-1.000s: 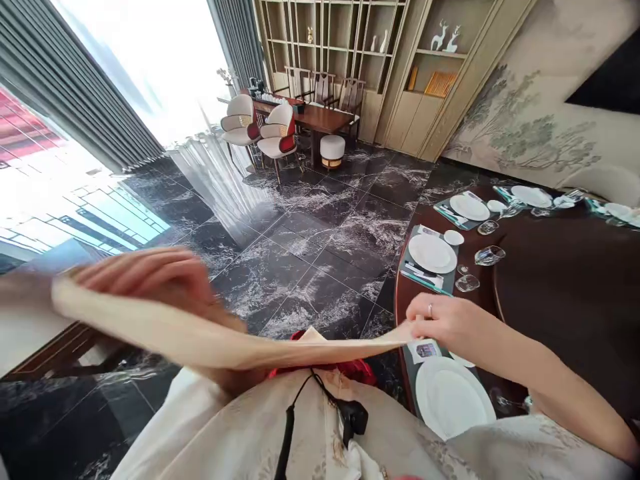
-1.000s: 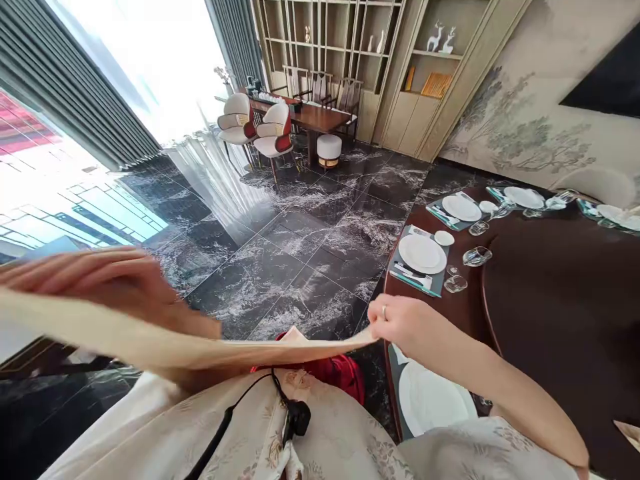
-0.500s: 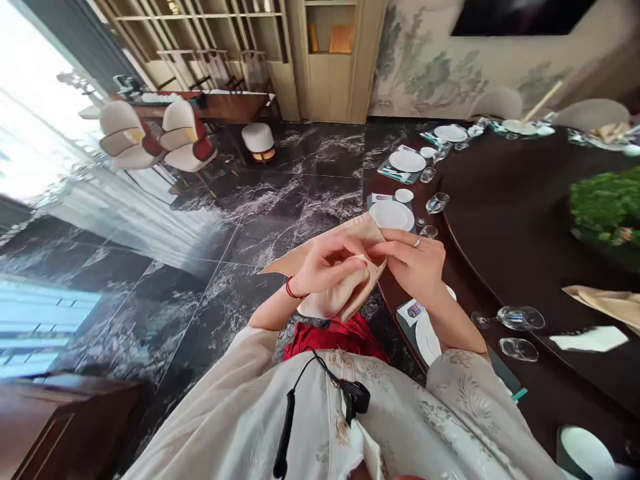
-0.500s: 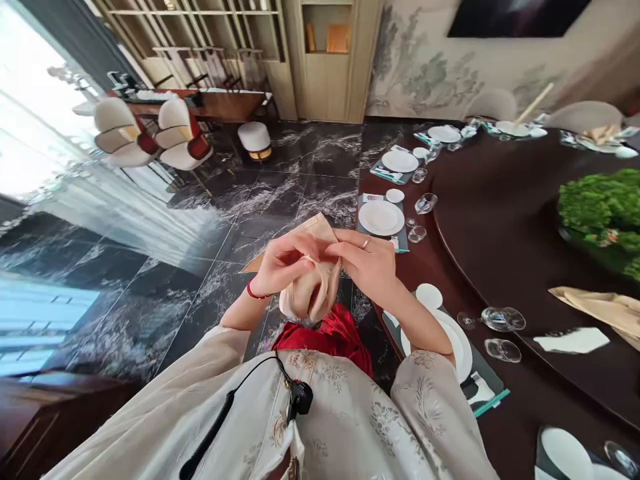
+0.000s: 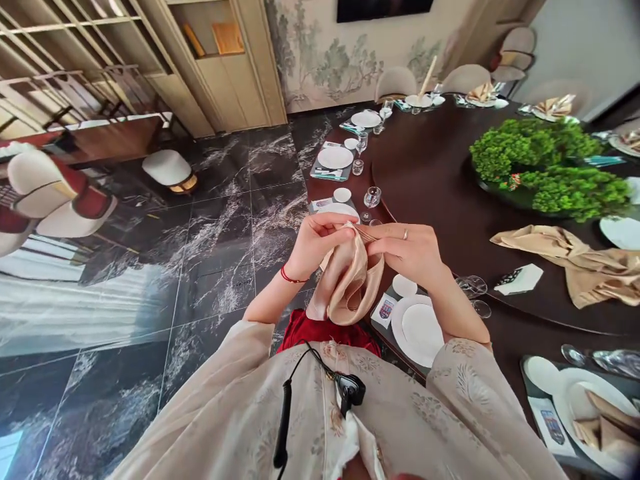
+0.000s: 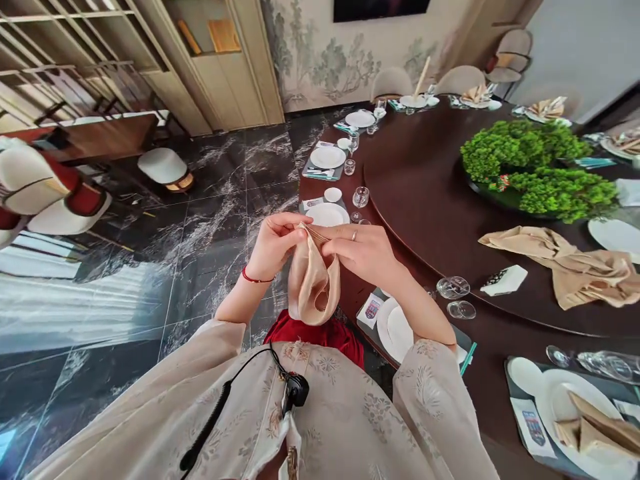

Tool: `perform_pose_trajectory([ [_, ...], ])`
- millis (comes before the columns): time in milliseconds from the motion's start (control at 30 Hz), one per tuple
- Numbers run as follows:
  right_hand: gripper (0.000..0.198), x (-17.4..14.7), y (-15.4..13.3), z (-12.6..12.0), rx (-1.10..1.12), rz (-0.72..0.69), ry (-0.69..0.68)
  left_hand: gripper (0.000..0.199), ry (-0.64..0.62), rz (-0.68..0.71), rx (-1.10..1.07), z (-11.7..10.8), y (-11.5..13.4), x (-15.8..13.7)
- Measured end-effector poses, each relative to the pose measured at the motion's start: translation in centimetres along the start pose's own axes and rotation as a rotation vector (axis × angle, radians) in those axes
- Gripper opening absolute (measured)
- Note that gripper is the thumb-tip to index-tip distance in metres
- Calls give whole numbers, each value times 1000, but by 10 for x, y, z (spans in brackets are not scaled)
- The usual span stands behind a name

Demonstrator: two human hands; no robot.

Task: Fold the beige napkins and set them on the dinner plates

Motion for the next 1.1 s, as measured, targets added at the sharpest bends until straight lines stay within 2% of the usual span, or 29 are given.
perform_pose_trajectory([
  [133, 29, -10, 15, -12, -40, 79, 98, 44, -73, -104, -117, 17, -35, 31],
  [267, 26, -21, 27, -23, -121, 219, 173, 43, -190, -232, -229, 40, -65, 59],
  [433, 23, -30, 36, -32, -282, 347, 304, 35, -427, -419, -321, 71, -93, 96],
  [533, 23, -27, 40, -38, -434, 412, 333, 36, -577, -436, -333, 83, -102, 126],
  [600, 23, -23, 39, -46, -595, 459, 282, 39, -642, -362, -308, 88, -102, 153],
  [667, 24, -20, 33, -58, -788, 535, 180, 41, -665, -224, -266, 89, -96, 187],
  [767, 28, -23, 13, -79, -1053, 676, 14, 42, -639, 37, -228, 88, -80, 245],
  [867, 29, -31, -15, -98, -1282, 734, -106, 37, -596, 310, -257, 91, -61, 297],
  [933, 24, -34, -31, -106, -1349, 716, -100, 38, -584, 440, -283, 97, -52, 321],
  [1000, 17, -34, -38, -113, -1297, 706, -36, 41, -604, 486, -286, 105, -50, 335],
  [1100, 22, -34, -27, -132, -1115, 726, 139, 40, -658, 350, -267, 124, -61, 350],
])
Point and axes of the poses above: each hand's wrist, its own x-axis towards the middle knuckle, its own z-axis out of the palm, y = z × x, the point moved 3 cm from there along x, towards the middle knuckle, and after that the axes turned 8 degrees about x, right-handed, at the moved point
